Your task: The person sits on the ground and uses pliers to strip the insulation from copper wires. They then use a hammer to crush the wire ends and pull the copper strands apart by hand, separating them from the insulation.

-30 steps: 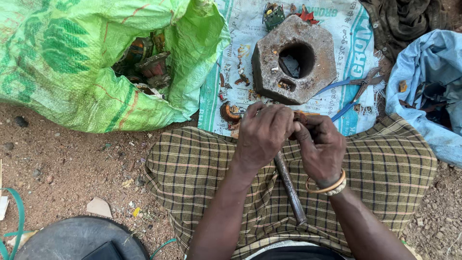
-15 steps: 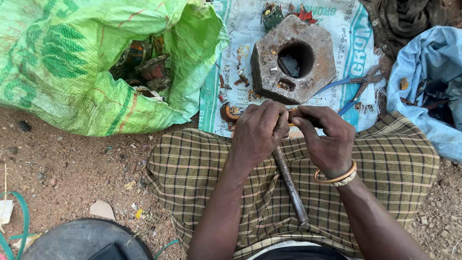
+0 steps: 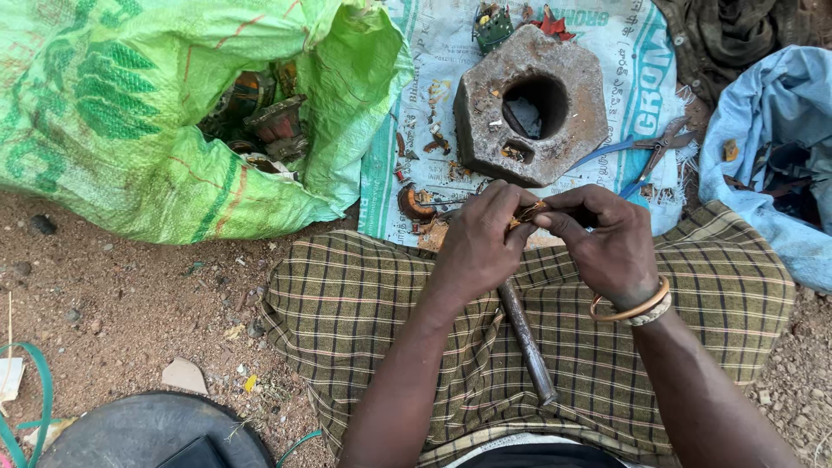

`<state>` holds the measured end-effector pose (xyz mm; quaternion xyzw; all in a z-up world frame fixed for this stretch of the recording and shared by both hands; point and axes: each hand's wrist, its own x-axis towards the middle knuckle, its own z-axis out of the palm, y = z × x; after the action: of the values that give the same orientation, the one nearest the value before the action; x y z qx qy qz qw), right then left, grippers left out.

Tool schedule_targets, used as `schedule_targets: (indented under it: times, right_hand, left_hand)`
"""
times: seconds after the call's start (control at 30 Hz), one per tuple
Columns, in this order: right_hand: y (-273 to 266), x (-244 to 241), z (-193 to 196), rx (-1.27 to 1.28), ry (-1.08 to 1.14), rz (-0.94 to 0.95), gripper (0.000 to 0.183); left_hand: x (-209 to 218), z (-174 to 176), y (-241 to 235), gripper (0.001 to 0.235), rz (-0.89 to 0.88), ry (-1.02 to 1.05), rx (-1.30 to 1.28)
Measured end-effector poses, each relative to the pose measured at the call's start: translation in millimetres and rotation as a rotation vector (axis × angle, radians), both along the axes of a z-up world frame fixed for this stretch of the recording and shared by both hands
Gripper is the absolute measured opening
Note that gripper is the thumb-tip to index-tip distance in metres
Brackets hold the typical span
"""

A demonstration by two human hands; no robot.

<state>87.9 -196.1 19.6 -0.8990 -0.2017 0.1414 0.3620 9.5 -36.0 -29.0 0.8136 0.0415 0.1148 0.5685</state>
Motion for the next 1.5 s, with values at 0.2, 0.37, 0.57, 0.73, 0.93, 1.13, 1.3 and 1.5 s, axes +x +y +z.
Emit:
schedule_targets:
  times: [0.2, 0.37, 0.57, 0.73, 0.93, 1.13, 1.3, 1.5]
  right_hand:
    - [12.1, -12.4, -11.9, 0.052, 0.044, -0.146, 0.018]
    - [7.7, -14.3, -14.0, 0.049, -0.091, -0.146, 0.017]
    - [-16.7, -2.2, -11.7, -0.531, -0.451, 0.140, 0.014]
    - [2.0, -0.5, -19.2, -0.060, -0.093, -0.037, 0.034]
    - [23.1, 2.8, -26.7, 0.109, -0.093, -0.001, 0.026]
    - [14.9, 7.2, -45.6, 0.130, -0.343, 0.099, 0.035]
    - [-1.2, -26.4, -63.5, -0.682, 0.279, 0.126, 0.042]
    - [-23.8, -48.1, -115.6, -0.575, 0.513, 0.152, 0.055]
  left_hand:
    - [1.5, -4.9, -10.9, 0.024, 0.115, -0.021, 0.325]
    - [7.6, -3.9, -0.9, 0.019, 0.206, 0.233, -0.127]
    - [7.5, -25.9, 26.0, 0.023, 0.146, 0.021, -0.305]
    - [10.3, -30.2, 17.9, 0.022, 0.149, 0.132, -0.475]
    - [14.3, -28.0, 26.1, 0.033, 0.129, 0.315, -0.125]
    - [30.2, -55.2, 39.3, 0.032, 0.202, 0.415, -0.138]
    - [50.3, -74.1, 34.8, 0.020, 0.427, 0.171, 0.172]
    - [54.5, -86.1, 37.3, 0.011, 0.406, 0.130, 0.193]
